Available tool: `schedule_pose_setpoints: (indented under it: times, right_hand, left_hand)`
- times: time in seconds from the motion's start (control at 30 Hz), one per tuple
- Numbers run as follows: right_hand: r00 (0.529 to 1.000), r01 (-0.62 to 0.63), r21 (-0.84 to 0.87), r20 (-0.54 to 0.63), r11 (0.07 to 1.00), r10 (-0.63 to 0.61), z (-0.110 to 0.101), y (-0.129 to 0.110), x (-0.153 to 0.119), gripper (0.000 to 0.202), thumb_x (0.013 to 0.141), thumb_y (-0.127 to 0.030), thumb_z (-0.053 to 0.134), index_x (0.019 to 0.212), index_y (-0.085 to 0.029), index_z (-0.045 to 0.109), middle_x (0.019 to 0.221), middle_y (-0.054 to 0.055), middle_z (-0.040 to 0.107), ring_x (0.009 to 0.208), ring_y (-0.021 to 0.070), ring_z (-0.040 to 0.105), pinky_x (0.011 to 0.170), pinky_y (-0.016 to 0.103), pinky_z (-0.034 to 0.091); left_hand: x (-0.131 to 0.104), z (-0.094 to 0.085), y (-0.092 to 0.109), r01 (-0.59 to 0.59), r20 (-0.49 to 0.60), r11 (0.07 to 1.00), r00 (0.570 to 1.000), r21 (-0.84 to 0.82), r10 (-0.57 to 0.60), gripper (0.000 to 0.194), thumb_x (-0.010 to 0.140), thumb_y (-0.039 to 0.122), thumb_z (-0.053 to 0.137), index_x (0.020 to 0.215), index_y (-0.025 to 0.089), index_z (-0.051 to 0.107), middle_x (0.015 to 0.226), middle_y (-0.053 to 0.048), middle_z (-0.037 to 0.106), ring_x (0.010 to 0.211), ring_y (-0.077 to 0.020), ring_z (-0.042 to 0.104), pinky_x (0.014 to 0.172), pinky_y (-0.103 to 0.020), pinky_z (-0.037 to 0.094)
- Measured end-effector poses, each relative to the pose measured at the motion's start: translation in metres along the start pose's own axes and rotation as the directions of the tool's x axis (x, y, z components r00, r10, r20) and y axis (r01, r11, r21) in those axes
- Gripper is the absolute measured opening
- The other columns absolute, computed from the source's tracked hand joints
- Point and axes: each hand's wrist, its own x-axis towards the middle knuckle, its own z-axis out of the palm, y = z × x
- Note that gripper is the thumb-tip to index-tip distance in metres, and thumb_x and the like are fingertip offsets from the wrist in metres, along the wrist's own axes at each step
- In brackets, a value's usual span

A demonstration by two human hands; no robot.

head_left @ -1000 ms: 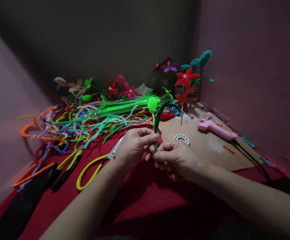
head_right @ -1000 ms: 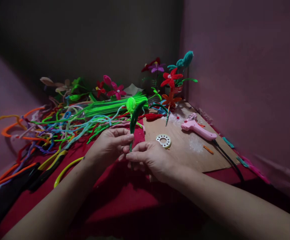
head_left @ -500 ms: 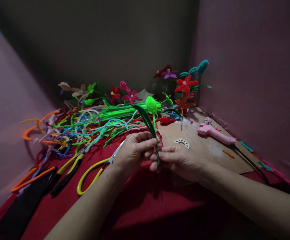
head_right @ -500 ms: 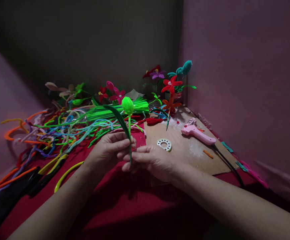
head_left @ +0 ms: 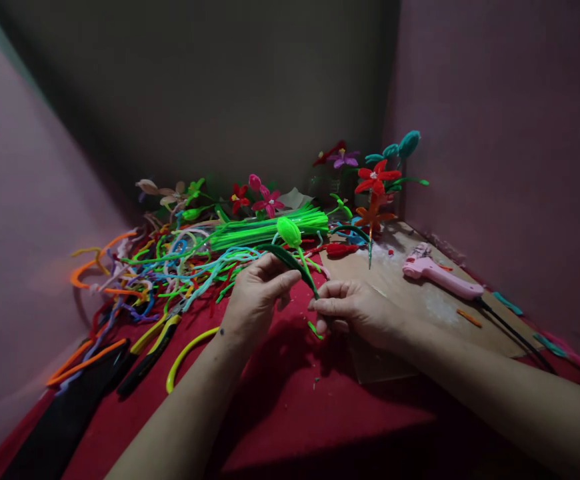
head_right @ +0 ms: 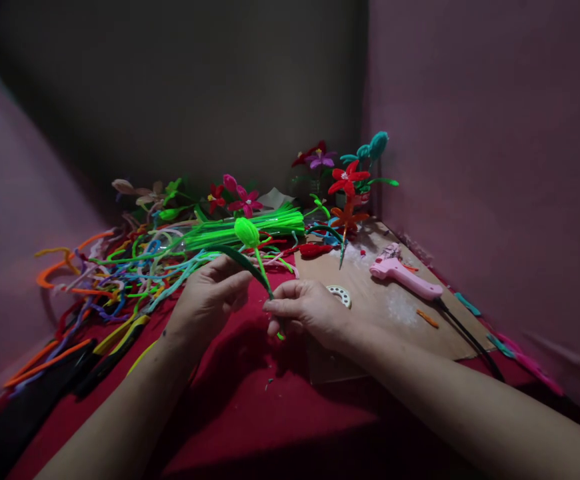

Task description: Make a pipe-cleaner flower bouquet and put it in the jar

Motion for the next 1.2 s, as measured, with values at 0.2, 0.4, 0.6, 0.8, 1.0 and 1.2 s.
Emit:
schedule_pose_setpoints:
  times: [0.2,0.4,0.6,0.8,1.0,1.2]
  right_hand:
    - [0.998,-0.039,-0.027,0.039,0.999,0.040,-0.003,0.007,-0.001,0.021,0.072,-0.034,0.063,0.076,-0.015,0.054,0.060,0.000,0.065,0.034,0.0044,0.038,0.030,0.016,0.028]
    - [0.995,-0.039,0.062,0.097,0.997,0.033,0.000,0.005,0.001,0.026,0.070,-0.035,0.066,0.078,-0.014,0.054,0.060,0.003,0.065,0.041,0.0084,0.053,0.032,0.015,0.035]
    - [0.994,0.000,0.097,0.111,0.995,-0.010,0.004,0.001,0.007,0.024,0.070,-0.034,0.064,0.067,-0.013,0.053,0.053,0.001,0.061,0.039,0.0082,0.052,0.032,0.016,0.037]
    - [0.999,-0.016,-0.017,0.042,1.000,0.016,0.009,-0.012,0.006,0.017,0.076,-0.028,0.057,0.067,-0.014,0.052,0.053,0.000,0.061,0.035,0.0059,0.048,0.032,0.015,0.034]
    - [0.993,0.102,-0.185,-0.045,0.977,-0.112,0.008,-0.011,0.011,0.016,0.078,-0.027,0.052,0.066,-0.015,0.051,0.054,-0.001,0.058,0.037,0.0067,0.046,0.035,0.018,0.034]
    - [0.825,0.343,-0.554,-0.208,0.759,-0.525,-0.009,-0.002,0.015,0.018,0.081,-0.026,0.051,0.070,-0.015,0.059,0.062,-0.001,0.056,0.055,0.0079,0.048,0.052,0.020,0.038]
  left_hand:
    - [0.001,0.000,-0.003,0.011,-0.023,0.996,1.000,0.093,-0.008,0.020,0.062,0.023,0.071,0.079,0.015,0.065,0.052,0.006,0.048,0.042,-0.0033,0.035,0.042,-0.018,0.028]
    - [-0.002,0.002,-0.008,-0.114,-0.063,0.936,0.988,0.332,0.143,0.008,0.065,0.024,0.069,0.068,0.016,0.069,0.059,0.002,0.056,0.051,-0.0076,0.046,0.048,-0.020,0.036]
    - [-0.010,0.002,-0.005,-0.567,0.177,0.540,0.774,0.621,0.608,0.011,0.070,0.017,0.067,0.080,0.021,0.070,0.078,-0.002,0.060,0.072,-0.0120,0.056,0.064,-0.023,0.046]
    - [-0.014,-0.003,0.009,-0.601,0.178,0.473,0.719,0.644,0.672,0.015,0.073,0.010,0.063,0.083,0.021,0.066,0.079,0.000,0.066,0.072,-0.0125,0.059,0.069,-0.026,0.047]
    - [-0.016,-0.011,0.018,-0.652,0.262,0.334,0.643,0.681,0.720,0.017,0.071,0.010,0.065,0.084,0.022,0.068,0.078,-0.001,0.066,0.071,-0.0120,0.060,0.065,-0.024,0.048]
    - [0.001,-0.019,0.023,-0.263,-0.048,0.889,0.952,0.376,0.302,0.025,0.070,0.021,0.067,0.095,0.019,0.065,0.078,-0.002,0.063,0.061,-0.0092,0.056,0.052,-0.019,0.044]
